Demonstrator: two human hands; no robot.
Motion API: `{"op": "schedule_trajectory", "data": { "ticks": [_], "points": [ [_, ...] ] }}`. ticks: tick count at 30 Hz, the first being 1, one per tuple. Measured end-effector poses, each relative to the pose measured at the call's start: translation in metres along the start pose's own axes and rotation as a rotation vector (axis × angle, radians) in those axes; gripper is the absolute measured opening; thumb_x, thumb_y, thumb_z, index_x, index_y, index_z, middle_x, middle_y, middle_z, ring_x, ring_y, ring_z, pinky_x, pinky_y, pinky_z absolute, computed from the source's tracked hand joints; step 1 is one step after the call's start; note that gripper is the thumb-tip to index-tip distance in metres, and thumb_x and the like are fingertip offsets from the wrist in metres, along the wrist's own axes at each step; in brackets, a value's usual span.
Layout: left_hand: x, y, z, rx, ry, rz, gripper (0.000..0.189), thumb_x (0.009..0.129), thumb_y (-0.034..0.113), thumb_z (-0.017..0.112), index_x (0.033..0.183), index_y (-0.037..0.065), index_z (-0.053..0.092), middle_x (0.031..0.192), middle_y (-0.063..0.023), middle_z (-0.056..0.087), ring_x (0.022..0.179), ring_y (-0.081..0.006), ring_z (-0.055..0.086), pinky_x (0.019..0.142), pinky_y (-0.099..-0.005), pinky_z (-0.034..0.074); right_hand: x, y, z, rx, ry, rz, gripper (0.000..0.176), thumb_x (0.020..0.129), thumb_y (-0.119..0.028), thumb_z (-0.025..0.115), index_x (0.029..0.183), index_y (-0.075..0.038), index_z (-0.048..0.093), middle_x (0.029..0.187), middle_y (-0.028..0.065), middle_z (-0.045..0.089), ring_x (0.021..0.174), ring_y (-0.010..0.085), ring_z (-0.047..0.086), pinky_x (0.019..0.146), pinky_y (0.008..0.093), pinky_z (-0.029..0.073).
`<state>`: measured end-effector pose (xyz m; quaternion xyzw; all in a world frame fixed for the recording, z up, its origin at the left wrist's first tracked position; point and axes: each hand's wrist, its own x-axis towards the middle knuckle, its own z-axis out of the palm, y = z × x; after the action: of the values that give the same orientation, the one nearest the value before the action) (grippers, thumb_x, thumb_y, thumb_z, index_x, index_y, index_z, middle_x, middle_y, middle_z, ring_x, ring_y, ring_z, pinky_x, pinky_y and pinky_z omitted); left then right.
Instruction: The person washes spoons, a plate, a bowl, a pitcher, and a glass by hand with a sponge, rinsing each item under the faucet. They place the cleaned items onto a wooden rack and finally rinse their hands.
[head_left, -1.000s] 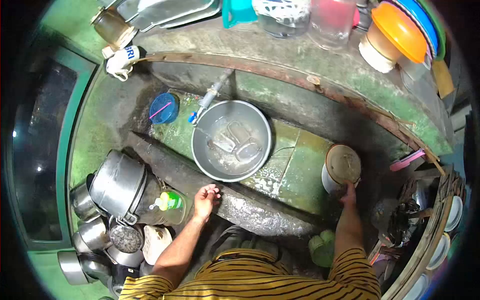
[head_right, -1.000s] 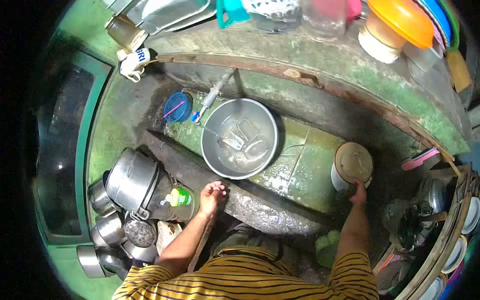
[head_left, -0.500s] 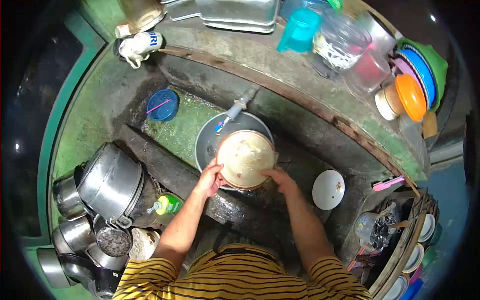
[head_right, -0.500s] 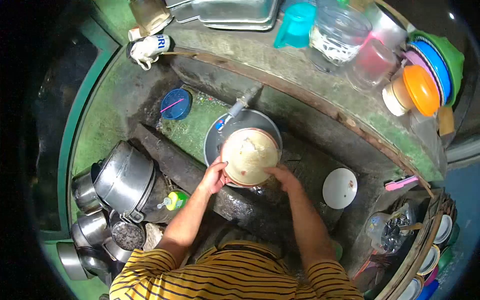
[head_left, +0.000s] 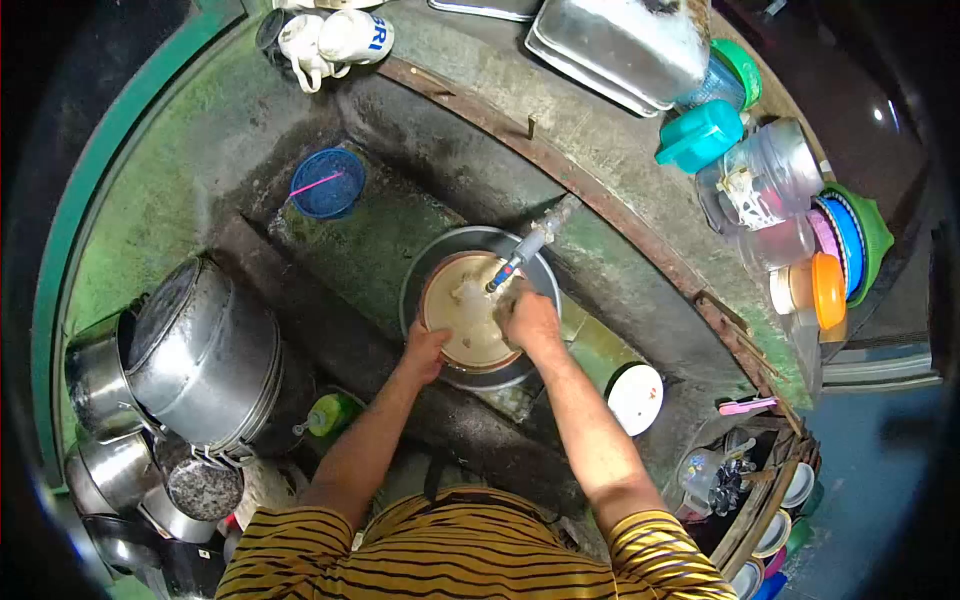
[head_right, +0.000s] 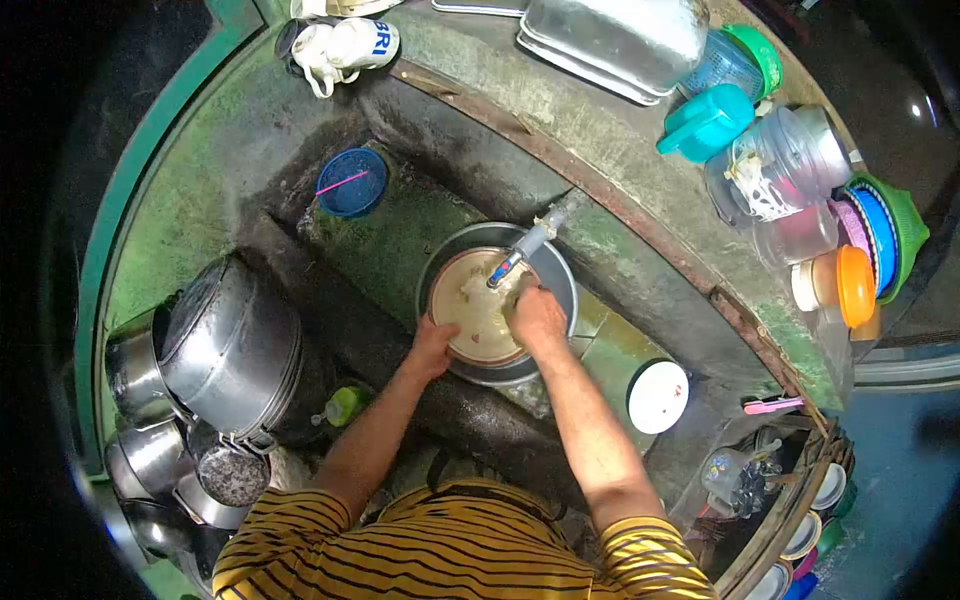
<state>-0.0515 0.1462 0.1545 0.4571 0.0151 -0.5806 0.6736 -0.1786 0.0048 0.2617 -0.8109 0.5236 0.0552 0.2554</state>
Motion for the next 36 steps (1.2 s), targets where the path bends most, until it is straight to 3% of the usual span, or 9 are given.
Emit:
{"op": "schedule_trajectory", "data": {
  "ticks": [5,10,11,13,15,17,19,23,36],
  "points": [
    [-0.008,-0.008,0.023,0.037,-0.169,0.178,0.068,0.074,-0.011,0.049,0.139,0.006,0.045,0.124,-0.0093,0.059,0.11,-0.0228,0.061,0.091,-0.0363,0.054,0.025,-0.024,0.05,-0.01,-0.028,-0.027,0.021,0.087,-0.02,0.059,0.101,-0.004,0.062,0.09,0.0246,0.067,0.089,0.0401,0.067,0.079,0.0492,0.053],
    [0.005,-0.004,0.004,-0.053,-0.232,0.105,0.065,0.075,-0.015,0.045,0.137,0.003,0.043,0.13,-0.0135,0.057,0.119,-0.0254,0.058,0.1,-0.0403,0.05,-0.004,-0.001,0.04,-0.059,-0.029,-0.544,0.012,0.083,-0.007,0.059,0.093,-0.004,0.064,0.091,0.0205,0.068,0.088,0.0376,0.067,0.075,0.0466,0.054],
    [0.003,0.0,0.005,-0.056,-0.229,0.102,0.065,0.075,-0.015,0.045,0.137,0.003,0.043,0.13,-0.0135,0.057,0.119,-0.0254,0.058,0.1,-0.0403,0.05,-0.002,-0.004,0.035,0.053,0.195,-0.714,0.013,0.082,-0.007,0.06,0.093,-0.003,0.065,0.091,0.0203,0.068,0.09,0.0374,0.067,0.077,0.0469,0.054],
    [-0.003,0.007,0.007,-0.202,-0.26,0.041,0.062,0.076,-0.014,0.045,0.136,0.002,0.044,0.129,-0.0145,0.058,0.118,-0.0271,0.059,0.099,-0.043,0.051,-0.002,-0.005,0.024,0.124,0.035,-0.239,0.025,0.08,-0.005,0.061,0.104,-0.006,0.066,0.111,0.0201,0.064,0.101,0.0368,0.064,0.089,0.046,0.051],
    [-0.003,0.003,0.004,-0.197,-0.31,0.011,0.061,0.077,-0.013,0.044,0.136,0.002,0.044,0.128,-0.0151,0.058,0.116,-0.029,0.06,0.098,-0.0457,0.052,-0.003,-0.01,0.02,0.091,0.059,-0.173,0.028,0.077,-0.005,0.063,0.105,-0.006,0.068,0.109,0.0206,0.065,0.103,0.0376,0.064,0.092,0.0448,0.05],
    [0.0,-0.006,0.002,-0.356,-0.331,-0.027,0.06,0.078,-0.012,0.044,0.136,0.002,0.044,0.129,-0.0153,0.058,0.115,-0.03,0.061,0.097,-0.0467,0.053,-0.007,-0.017,0.013,0.019,-0.246,-0.315,0.036,0.076,-0.006,0.065,0.112,-0.008,0.068,0.109,0.0214,0.067,0.106,0.0365,0.064,0.092,0.0424,0.051],
    [0.004,-0.01,-0.003,-0.318,-0.293,-0.012,0.058,0.079,-0.01,0.044,0.136,0.002,0.044,0.129,-0.0161,0.057,0.115,-0.0308,0.061,0.095,-0.0479,0.053,-0.023,-0.03,-0.012,0.143,-0.196,-0.071,0.037,0.079,-0.008,0.065,0.116,-0.01,0.067,0.11,0.0198,0.068,0.106,0.0357,0.064,0.094,0.0402,0.05],
    [0.016,-0.025,-0.022,-0.316,-0.133,-0.121,0.054,0.079,-0.008,0.049,0.131,0.001,0.049,0.121,-0.018,0.061,0.111,-0.0325,0.062,0.096,-0.0492,0.054,-0.048,0.024,-0.03,0.394,0.138,-0.12,0.03,0.087,-0.013,0.063,0.117,-0.009,0.066,0.109,0.0189,0.069,0.106,0.0317,0.066,0.093,0.0374,0.05],
    [0.04,0.013,-0.071,-0.456,0.107,-0.011,0.047,0.083,-0.001,0.049,0.13,0.004,0.05,0.122,-0.016,0.058,0.112,-0.0324,0.06,0.09,-0.0462,0.056,-0.186,0.208,0.023,0.321,0.103,0.363,0.013,0.086,-0.009,0.067,0.098,-0.001,0.069,0.085,0.0073,0.07,0.082,0.0163,0.063,0.078,0.0314,0.05]
  ]
}}
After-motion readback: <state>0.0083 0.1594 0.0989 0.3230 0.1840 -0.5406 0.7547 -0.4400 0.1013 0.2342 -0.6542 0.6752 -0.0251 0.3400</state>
